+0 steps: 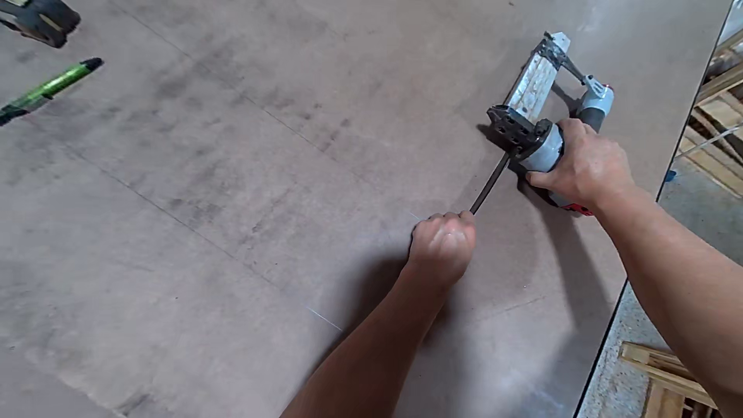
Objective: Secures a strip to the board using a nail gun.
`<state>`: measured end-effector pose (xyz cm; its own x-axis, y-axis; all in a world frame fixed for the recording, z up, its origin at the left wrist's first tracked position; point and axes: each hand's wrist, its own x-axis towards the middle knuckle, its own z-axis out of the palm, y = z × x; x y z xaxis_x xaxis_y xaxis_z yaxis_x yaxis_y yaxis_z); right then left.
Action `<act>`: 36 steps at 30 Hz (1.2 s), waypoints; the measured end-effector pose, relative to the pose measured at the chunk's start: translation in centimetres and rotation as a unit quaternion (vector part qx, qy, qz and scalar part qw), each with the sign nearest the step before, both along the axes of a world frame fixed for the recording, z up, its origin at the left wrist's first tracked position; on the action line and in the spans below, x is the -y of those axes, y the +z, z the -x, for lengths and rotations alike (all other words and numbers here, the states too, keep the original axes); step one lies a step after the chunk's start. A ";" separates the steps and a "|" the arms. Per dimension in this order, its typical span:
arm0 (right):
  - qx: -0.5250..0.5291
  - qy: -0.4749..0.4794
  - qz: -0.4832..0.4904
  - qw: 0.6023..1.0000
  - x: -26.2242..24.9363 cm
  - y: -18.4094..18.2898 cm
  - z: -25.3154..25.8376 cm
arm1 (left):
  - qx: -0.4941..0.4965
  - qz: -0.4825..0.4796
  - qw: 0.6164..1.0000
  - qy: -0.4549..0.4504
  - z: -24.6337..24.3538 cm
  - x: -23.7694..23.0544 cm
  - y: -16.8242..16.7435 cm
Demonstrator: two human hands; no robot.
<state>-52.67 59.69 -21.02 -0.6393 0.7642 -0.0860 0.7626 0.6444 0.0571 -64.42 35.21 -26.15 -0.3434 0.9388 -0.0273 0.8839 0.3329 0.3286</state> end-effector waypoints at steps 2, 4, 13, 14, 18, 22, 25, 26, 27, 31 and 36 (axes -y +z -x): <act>0.006 -0.009 0.000 1.000 -0.2 -0.1 -0.1 | 0.009 0.010 1.000 0.001 0.0 -0.4 0.2; 0.012 -0.012 0.002 1.000 -0.3 -0.1 -0.2 | 0.013 0.017 1.000 0.005 -0.1 -0.6 0.3; 0.015 0.003 -0.004 1.000 -0.7 -0.2 0.1 | 0.002 0.027 0.999 0.031 -0.6 -0.7 0.2; 0.014 0.011 -0.007 1.000 -0.8 -0.3 0.1 | 0.002 0.028 0.999 0.030 -0.6 -0.8 0.2; -0.053 0.074 -0.057 0.994 0.6 -0.4 -0.9 | 0.013 0.013 1.000 0.021 -0.3 -0.7 0.3; -0.291 0.057 -0.055 0.953 8.4 -3.2 -0.4 | 0.025 0.018 0.999 0.024 -0.2 -0.7 0.3; -0.398 -0.136 0.092 0.903 11.6 -7.7 2.0 | 0.026 0.028 0.999 0.023 -0.2 -0.8 0.6; -0.407 -0.180 0.101 0.890 11.7 -8.2 3.0 | 0.030 0.035 0.999 0.023 -0.2 -0.8 0.7; -0.413 -0.211 0.090 0.881 11.6 -8.5 4.1 | 0.029 0.037 0.999 0.025 -0.1 -0.7 0.8; -0.373 -0.261 0.067 0.888 9.9 -7.7 5.8 | 0.056 0.056 0.997 0.022 -0.2 -0.7 1.6; -0.285 -0.242 0.056 0.926 9.3 -8.5 5.6 | 0.113 -0.049 0.988 0.093 -2.4 -0.1 0.4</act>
